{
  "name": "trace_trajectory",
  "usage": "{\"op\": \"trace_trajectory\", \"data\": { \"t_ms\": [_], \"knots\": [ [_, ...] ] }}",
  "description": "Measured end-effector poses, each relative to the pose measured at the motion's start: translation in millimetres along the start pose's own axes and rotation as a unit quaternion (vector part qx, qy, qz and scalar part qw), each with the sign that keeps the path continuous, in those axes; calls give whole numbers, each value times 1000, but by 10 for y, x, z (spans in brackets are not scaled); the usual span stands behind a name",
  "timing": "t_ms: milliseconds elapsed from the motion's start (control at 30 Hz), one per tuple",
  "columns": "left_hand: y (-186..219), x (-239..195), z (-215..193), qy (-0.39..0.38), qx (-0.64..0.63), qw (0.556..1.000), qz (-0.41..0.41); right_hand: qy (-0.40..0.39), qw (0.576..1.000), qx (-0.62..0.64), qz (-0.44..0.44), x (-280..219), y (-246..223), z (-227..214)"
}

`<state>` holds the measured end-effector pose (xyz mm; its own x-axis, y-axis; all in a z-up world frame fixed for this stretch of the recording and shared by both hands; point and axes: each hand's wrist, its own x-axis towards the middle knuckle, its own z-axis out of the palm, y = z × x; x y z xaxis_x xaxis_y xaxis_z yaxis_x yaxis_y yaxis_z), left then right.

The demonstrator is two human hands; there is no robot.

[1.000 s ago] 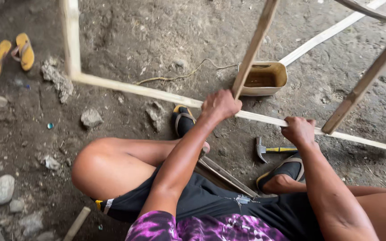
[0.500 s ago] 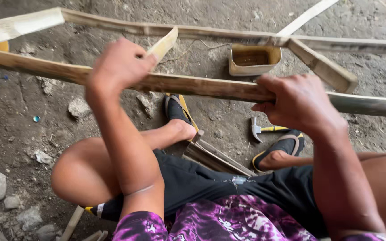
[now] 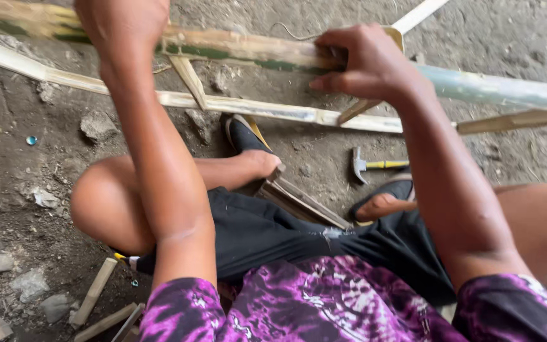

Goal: The person sits on the ground and assembles a rectangular bamboo frame. They use a hammer to drive nails into the joints, securing the bamboo pieces together. The person repeatedly adjusts the frame and hammers multiple nails to complete the assembly.

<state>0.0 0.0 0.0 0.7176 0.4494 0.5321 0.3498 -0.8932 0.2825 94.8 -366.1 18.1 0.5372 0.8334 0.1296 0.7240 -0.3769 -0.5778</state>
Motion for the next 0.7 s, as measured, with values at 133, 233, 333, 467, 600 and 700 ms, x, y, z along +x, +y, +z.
{"op": "trace_trajectory", "data": {
  "t_ms": [133,233,333,467,600,700],
  "knots": [
    [372,11,333,-8,-140,989,47,21,998,-49,-38,213,293,104],
    [1027,-167,673,-92,-239,963,89,55,996,-60,-20,194,281,84],
    [1664,-329,952,-169,-222,950,139,-13,990,-82,114,148,83,-81],
    [1916,-332,1193,-229,-87,956,162,80,981,-165,69,-137,24,-367],
    [1746,-417,1308,-139,-187,953,192,103,944,-303,85,-738,567,-461],
    [1710,-366,1249,-68,-176,954,232,98,975,-127,153,-1000,1038,-413]
  ]
}}
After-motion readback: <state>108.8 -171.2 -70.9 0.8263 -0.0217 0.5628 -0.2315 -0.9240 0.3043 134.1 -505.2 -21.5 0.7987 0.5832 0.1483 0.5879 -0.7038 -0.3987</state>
